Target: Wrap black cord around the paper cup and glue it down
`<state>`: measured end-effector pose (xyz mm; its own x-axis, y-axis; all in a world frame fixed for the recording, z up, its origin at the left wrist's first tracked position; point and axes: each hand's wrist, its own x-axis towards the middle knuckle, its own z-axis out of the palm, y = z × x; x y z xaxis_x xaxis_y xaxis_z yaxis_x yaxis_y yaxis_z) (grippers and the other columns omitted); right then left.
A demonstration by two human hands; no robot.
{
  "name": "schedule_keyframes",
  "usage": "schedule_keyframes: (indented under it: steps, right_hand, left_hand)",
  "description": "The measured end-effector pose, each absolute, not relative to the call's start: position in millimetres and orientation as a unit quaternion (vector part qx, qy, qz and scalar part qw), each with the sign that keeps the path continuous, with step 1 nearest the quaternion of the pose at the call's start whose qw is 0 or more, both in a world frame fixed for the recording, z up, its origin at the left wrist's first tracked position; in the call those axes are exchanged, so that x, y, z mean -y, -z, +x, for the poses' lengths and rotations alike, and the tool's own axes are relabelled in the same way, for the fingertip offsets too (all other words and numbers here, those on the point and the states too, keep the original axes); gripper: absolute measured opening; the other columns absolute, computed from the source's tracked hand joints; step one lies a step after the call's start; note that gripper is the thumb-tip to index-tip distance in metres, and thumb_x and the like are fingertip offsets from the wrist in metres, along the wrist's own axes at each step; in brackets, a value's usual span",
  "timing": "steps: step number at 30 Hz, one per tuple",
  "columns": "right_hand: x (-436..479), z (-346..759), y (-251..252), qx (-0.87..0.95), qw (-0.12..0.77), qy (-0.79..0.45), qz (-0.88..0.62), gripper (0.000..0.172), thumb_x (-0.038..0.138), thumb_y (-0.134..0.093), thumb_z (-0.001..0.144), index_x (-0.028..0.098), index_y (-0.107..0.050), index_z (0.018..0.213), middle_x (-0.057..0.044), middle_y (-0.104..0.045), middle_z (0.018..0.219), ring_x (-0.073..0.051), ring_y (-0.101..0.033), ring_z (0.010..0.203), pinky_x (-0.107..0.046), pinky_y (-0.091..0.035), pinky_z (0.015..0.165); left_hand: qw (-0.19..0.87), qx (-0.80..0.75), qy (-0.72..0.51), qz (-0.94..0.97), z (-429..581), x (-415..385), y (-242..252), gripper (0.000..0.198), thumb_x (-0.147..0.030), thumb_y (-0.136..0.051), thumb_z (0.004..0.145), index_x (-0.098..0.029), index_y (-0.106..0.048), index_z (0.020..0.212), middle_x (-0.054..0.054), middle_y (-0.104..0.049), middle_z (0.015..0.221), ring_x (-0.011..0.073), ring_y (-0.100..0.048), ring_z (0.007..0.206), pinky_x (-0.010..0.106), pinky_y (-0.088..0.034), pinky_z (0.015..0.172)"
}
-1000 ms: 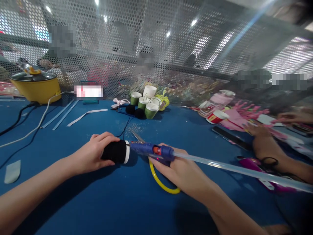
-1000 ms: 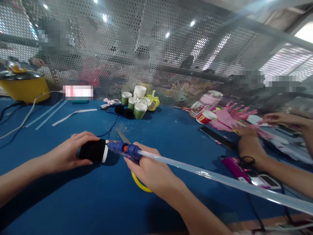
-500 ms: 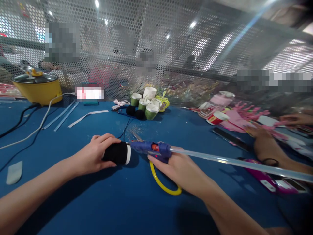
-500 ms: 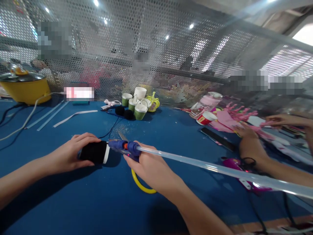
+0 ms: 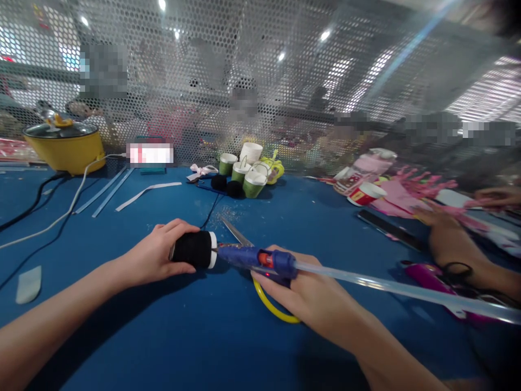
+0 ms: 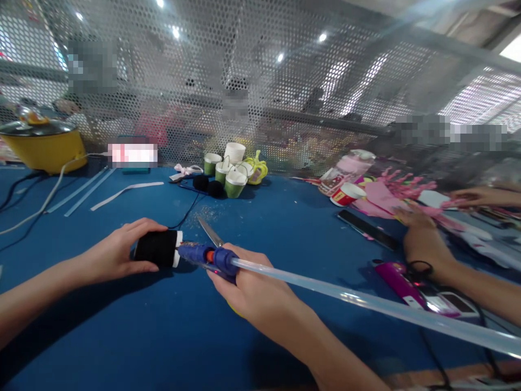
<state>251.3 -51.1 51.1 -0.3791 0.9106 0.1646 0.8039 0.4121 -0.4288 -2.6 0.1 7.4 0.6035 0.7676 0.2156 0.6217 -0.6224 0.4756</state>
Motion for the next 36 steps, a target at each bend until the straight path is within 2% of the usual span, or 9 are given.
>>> schedule_keyframes:
  steps: [11, 15, 21, 24, 26, 29, 31, 36]
  right_hand:
    - [56.5, 252.7, -48.6, 0.837, 0.173, -0.107, -0.508, 0.011, 0.027, -0.050, 0.081, 0.021, -0.054, 0.072, -0.001, -0.061, 0.070, -0.015, -0.056, 0.063, -0.026, -0.043, 0.058]
    - [58.1, 253.8, -48.2, 0.837, 0.157, -0.115, -0.512, 0.011, 0.029, -0.050, 0.081, 0.021, -0.054, 0.075, -0.001, -0.061, 0.070, -0.015, -0.055, 0.060, -0.026, -0.043, 0.055]
    - [52.5, 250.5, -52.5, 0.824, 0.193, -0.130, -0.516, 0.014, 0.025, -0.050, 0.080, 0.020, -0.056, 0.069, -0.002, -0.062, 0.068, -0.014, -0.056, 0.059, -0.025, -0.044, 0.057]
    - [48.0, 249.2, -54.5, 0.810, 0.202, -0.142, -0.532, 0.011, 0.025, -0.051, 0.079, 0.020, -0.060, 0.074, -0.001, -0.064, 0.071, -0.015, -0.058, 0.063, -0.026, -0.045, 0.061]
    - [45.6, 249.3, -56.2, 0.801, 0.202, -0.161, -0.539, 0.014, 0.027, -0.050, 0.079, 0.020, -0.060, 0.073, 0.001, -0.063, 0.064, -0.014, -0.057, 0.058, -0.025, -0.045, 0.055]
    - [41.4, 250.4, -60.2, 0.757, 0.208, -0.221, -0.578, 0.028, 0.036, -0.051, 0.079, 0.018, -0.054, 0.057, 0.003, -0.054, 0.046, -0.011, -0.050, 0.042, -0.023, -0.039, 0.044]
    - [35.7, 252.2, -62.2, 0.715, 0.224, -0.282, -0.600, 0.034, 0.040, -0.055, 0.076, 0.018, -0.049, 0.051, 0.003, -0.050, 0.041, -0.009, -0.047, 0.038, -0.022, -0.039, 0.043]
    - [1.9, 264.6, -53.5, 0.619, 0.334, -0.360, -0.613, 0.022, 0.035, -0.063, 0.069, 0.015, -0.056, 0.064, 0.002, -0.056, 0.052, -0.009, -0.051, 0.047, -0.021, -0.043, 0.050]
  left_hand:
    - [0.198, -0.429, -0.204, 0.857, -2.3, -0.5, -7.8, 0.048, -0.037, -0.065, 0.072, -0.022, -0.046, 0.114, 0.007, -0.054, 0.107, 0.0241, -0.054, 0.093, 0.039, -0.043, 0.079]
    - [0.203, -0.433, -0.204, 0.854, -2.0, -1.3, -7.9, 0.049, -0.036, -0.066, 0.071, -0.021, -0.046, 0.114, 0.007, -0.054, 0.106, 0.0239, -0.054, 0.092, 0.038, -0.043, 0.077]
    - [0.200, -0.423, -0.207, 0.859, -3.9, -1.2, -7.1, 0.048, -0.036, -0.064, 0.073, -0.021, -0.045, 0.115, 0.007, -0.054, 0.107, 0.0242, -0.054, 0.093, 0.038, -0.043, 0.078]
    - [0.195, -0.400, -0.214, 0.869, -4.7, -1.2, -7.1, 0.047, -0.035, -0.062, 0.075, -0.020, -0.043, 0.116, 0.008, -0.053, 0.109, 0.0237, -0.053, 0.095, 0.038, -0.043, 0.079]
    - [0.186, -0.386, -0.221, 0.876, -4.6, -1.1, -7.4, 0.047, -0.034, -0.062, 0.076, -0.020, -0.042, 0.116, 0.008, -0.053, 0.109, 0.0236, -0.053, 0.096, 0.038, -0.042, 0.081]
    - [0.170, -0.368, -0.228, 0.885, -3.9, -0.3, -8.3, 0.048, -0.033, -0.061, 0.076, -0.020, -0.040, 0.117, 0.009, -0.053, 0.110, 0.0241, -0.052, 0.100, 0.039, -0.041, 0.083]
    - [0.158, -0.361, -0.235, 0.888, -3.4, 0.7, -9.0, 0.047, -0.033, -0.061, 0.076, -0.021, -0.040, 0.117, 0.009, -0.053, 0.112, 0.0247, -0.051, 0.102, 0.040, -0.040, 0.084]
    - [0.121, -0.366, -0.251, 0.888, -2.7, 1.2, -7.5, 0.050, -0.029, -0.063, 0.074, -0.021, -0.040, 0.117, 0.011, -0.050, 0.116, 0.0258, -0.050, 0.106, 0.042, -0.040, 0.086]
